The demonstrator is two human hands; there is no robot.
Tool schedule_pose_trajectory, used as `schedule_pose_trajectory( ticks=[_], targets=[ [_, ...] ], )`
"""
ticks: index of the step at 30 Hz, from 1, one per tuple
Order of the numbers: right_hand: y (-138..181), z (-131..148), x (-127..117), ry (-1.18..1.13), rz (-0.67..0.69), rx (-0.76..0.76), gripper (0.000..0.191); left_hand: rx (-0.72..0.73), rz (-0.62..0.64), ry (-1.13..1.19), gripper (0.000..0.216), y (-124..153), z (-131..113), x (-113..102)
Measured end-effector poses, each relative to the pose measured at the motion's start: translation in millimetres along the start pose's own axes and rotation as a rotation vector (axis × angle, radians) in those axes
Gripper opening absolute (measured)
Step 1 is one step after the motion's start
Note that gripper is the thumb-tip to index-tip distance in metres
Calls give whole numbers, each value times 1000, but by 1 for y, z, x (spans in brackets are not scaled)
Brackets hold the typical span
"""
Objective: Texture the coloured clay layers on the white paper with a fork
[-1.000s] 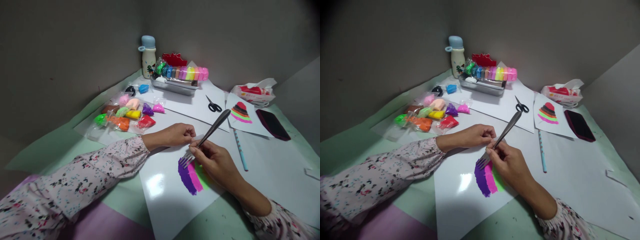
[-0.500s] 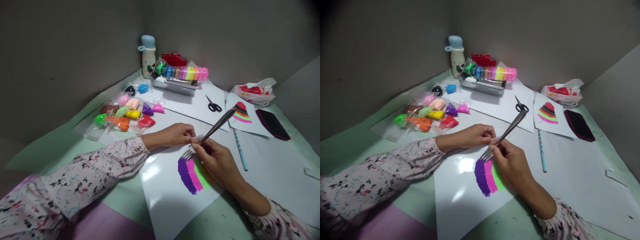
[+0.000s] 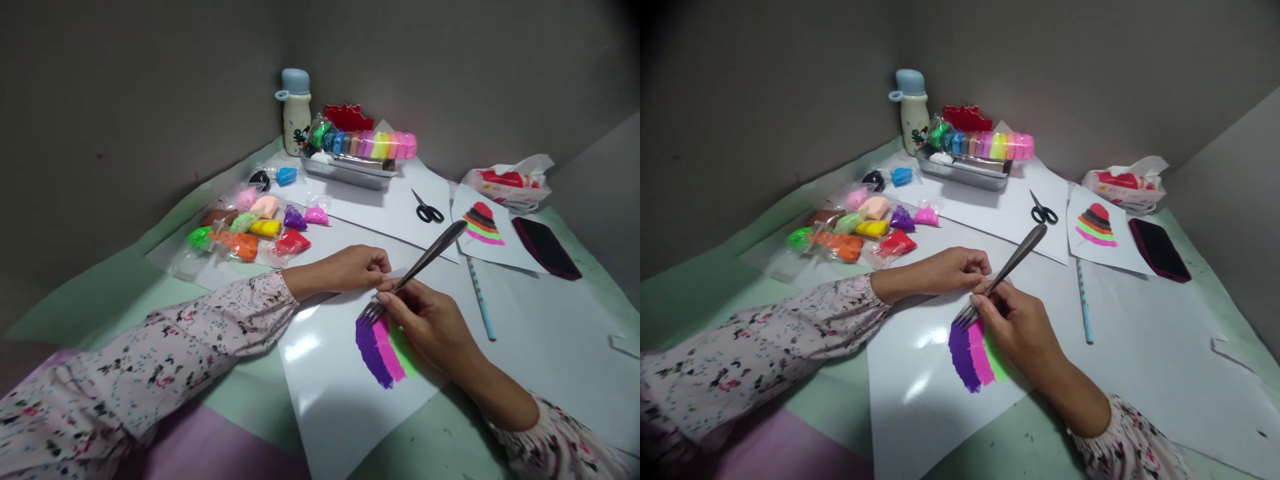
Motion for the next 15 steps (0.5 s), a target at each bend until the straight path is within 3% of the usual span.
schedule_pose_trajectory(
  ticks=[8, 15],
  targets=[
    [0, -4, -6, -65, -117, 31, 19, 23, -6, -12, 17, 1, -3, -1],
    [1, -7, 4, -240, -16, 73, 15, -2, -6, -10, 9, 0, -3, -1]
  ],
)
Point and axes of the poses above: each hand's wrist, its own y-axis away from the middle knuckle, its own x-axis out of the palm, z = x × y, the point moved 3 cm from there along -y, towards the middle knuckle, and after that the axes turned 4 degrees about x, right-handed, at the moved point
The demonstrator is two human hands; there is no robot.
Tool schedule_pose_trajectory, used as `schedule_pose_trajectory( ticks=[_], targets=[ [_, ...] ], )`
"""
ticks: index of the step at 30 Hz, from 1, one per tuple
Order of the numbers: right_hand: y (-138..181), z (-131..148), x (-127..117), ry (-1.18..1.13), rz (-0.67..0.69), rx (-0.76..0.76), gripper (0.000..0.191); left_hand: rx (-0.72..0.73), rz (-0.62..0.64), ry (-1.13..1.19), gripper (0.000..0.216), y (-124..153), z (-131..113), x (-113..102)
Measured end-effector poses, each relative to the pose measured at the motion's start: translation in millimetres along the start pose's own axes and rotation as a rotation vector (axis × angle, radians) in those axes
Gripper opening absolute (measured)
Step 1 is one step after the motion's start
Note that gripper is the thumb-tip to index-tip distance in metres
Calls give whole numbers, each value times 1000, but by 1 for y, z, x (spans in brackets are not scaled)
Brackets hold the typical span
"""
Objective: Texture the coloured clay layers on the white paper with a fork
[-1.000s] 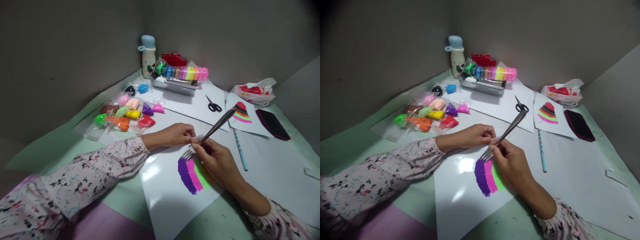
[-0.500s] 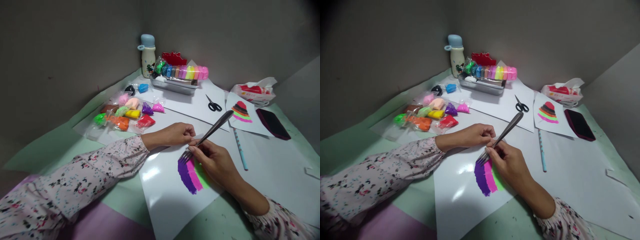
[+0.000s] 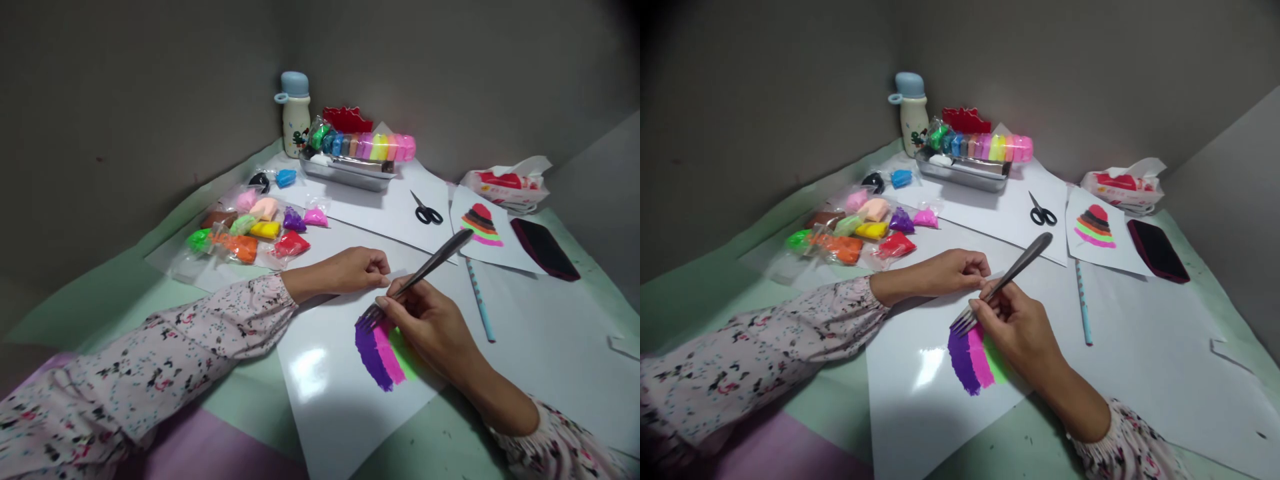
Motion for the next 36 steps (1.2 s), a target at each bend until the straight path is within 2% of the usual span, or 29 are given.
schedule_pose_trajectory(
  ticks=[4, 7, 11, 15, 24, 30, 36],
  targets=[
    [-1, 2, -5, -62, -43, 40, 19, -10, 6, -15, 10, 0, -1, 0],
    [-1, 3, -6, -43, -21, 80, 19, -23, 8, -20, 11, 1, -2, 0],
    [-1, 4, -5, 20, 0, 67, 17, -21, 11, -19, 11, 0, -1, 0],
    [-3, 1, -8, 57, -34, 61, 17, -19, 3, -31, 12, 0, 0, 0],
    [0, 3, -7, 71, 12, 51, 17, -23, 7, -10, 11, 0, 0, 0],
    [-2, 2, -12, 78, -44, 42, 18, -22, 1, -11, 12, 0, 2, 0],
    [0, 3, -8, 85, -10, 65, 17, -16, 4, 1, 12, -1, 2, -1]
  ],
)
Point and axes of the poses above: each hand's wrist, its own y-axis away from the middle knuckle, its own x-axis out of the palm, z = x × y, the point moved 3 cm from there along -y, towards the middle knuckle, and after that the axes turned 4 degrees about x, right-handed, at the moved point
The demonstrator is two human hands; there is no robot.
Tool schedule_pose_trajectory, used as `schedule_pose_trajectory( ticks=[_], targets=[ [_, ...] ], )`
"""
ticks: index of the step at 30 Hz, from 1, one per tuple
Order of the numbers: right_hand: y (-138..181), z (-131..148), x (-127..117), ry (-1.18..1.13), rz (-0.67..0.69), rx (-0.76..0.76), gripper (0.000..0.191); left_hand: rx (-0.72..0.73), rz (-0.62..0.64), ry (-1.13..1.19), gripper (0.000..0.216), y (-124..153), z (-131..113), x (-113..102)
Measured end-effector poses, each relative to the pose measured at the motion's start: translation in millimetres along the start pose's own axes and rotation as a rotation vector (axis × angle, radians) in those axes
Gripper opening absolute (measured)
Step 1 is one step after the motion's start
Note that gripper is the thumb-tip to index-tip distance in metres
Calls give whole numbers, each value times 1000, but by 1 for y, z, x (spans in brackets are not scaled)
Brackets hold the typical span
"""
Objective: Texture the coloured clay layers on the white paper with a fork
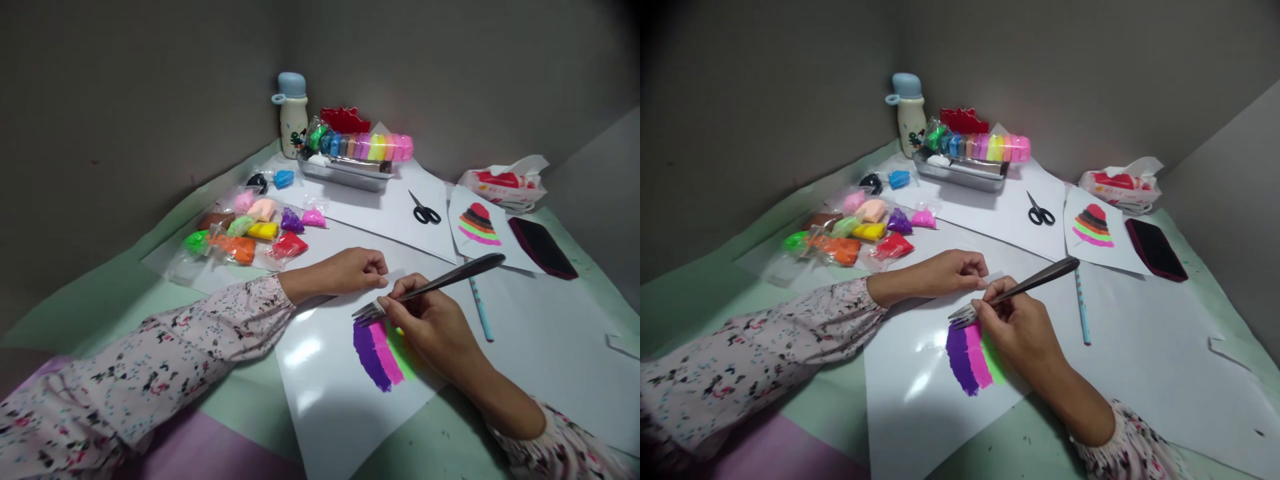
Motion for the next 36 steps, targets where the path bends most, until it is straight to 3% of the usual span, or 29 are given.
schedule_pose_trajectory(
  ticks=[15, 20, 25, 31, 36],
  targets=[
    [-1, 2, -3, 24, -50, -16, 17, -19, 4, -15, 14, 1, -1, 0],
    [-1, 1, -1, -17, 6, -6, 17, -12, 2, -16, 13, 0, 0, 0],
    [-2, 0, -6, -6, -56, -10, 19, -9, 2, 0, 13, 0, 1, 1],
    [-1, 0, -1, 0, 40, -13, 17, -17, 3, -24, 12, 0, -1, 0],
    [-5, -3, -8, -89, -59, -9, 24, -20, 3, -35, 12, 1, -1, 0]
  ],
)
Point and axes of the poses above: each hand's wrist, its own y-axis away from the middle knuckle, its own x-axis out of the palm, z = x × y, the point moved 3 cm from there along -y, towards the middle knuckle, and after that the axes turned 4 degrees about x, right-handed, at the moved point
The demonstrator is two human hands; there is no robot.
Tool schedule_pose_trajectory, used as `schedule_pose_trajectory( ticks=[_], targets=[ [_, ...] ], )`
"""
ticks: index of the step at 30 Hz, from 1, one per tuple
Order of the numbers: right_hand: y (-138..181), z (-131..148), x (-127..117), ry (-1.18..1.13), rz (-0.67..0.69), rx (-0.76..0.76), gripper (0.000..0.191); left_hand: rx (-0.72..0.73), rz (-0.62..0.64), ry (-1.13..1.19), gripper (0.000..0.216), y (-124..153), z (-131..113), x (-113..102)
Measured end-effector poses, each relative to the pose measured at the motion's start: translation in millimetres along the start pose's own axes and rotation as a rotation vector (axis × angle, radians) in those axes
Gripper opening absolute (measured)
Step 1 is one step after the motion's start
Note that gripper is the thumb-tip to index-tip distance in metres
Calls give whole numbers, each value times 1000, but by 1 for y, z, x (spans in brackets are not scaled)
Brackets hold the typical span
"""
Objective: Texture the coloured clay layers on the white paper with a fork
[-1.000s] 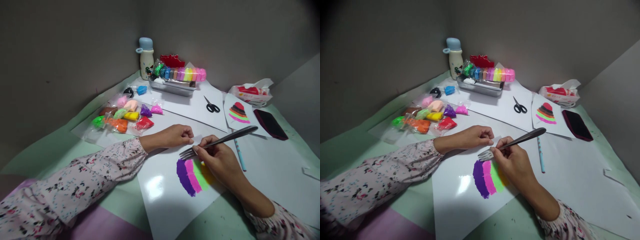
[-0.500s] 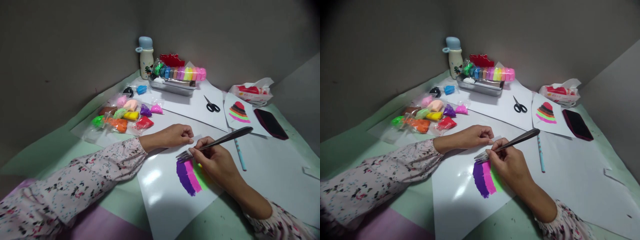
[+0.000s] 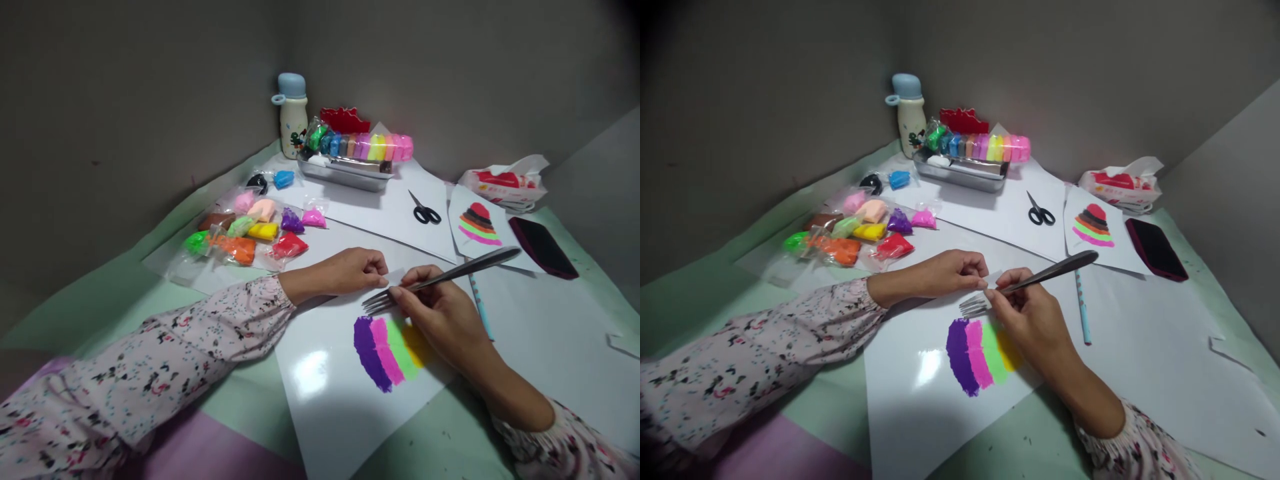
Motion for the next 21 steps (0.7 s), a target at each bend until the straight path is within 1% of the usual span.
schedule_pose_trajectory(
  ticks=[2, 4, 6, 8, 10, 13, 17, 21],
  targets=[
    [-1, 0, -2, -57, 33, 21, 27, 0, -3, -1, 12, 0, -1, 0],
    [0, 1, -2, -71, 101, 27, 26, -1, -3, 7, 13, 1, -2, 0],
    [1, 0, 0, -40, 156, 27, 25, -3, 2, 20, 12, 1, -2, 0],
    [1, -1, 3, -3, 178, 25, 24, -1, 1, 27, 11, 0, -2, 0],
    [0, -3, 5, 42, 173, 15, 23, 6, -7, 22, 10, 0, -1, 1],
    [-2, -5, 5, 92, 125, -20, 23, 13, -14, 20, 10, -1, 0, 1],
    [-3, -5, 1, 60, 48, -27, 23, 11, -21, 28, 11, -1, 1, 1],
    [0, -4, 4, 63, 124, -23, 21, 27, -16, 43, 9, -1, 1, 1]
  ],
)
Point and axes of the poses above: each hand's wrist, its own y-axis away from the middle knuckle, its own x-axis out of the palm, z = x × y, the point moved 3 cm from there along -y, towards the middle knuckle, and after that the axes turned 4 degrees about x, right-handed, at the moved point
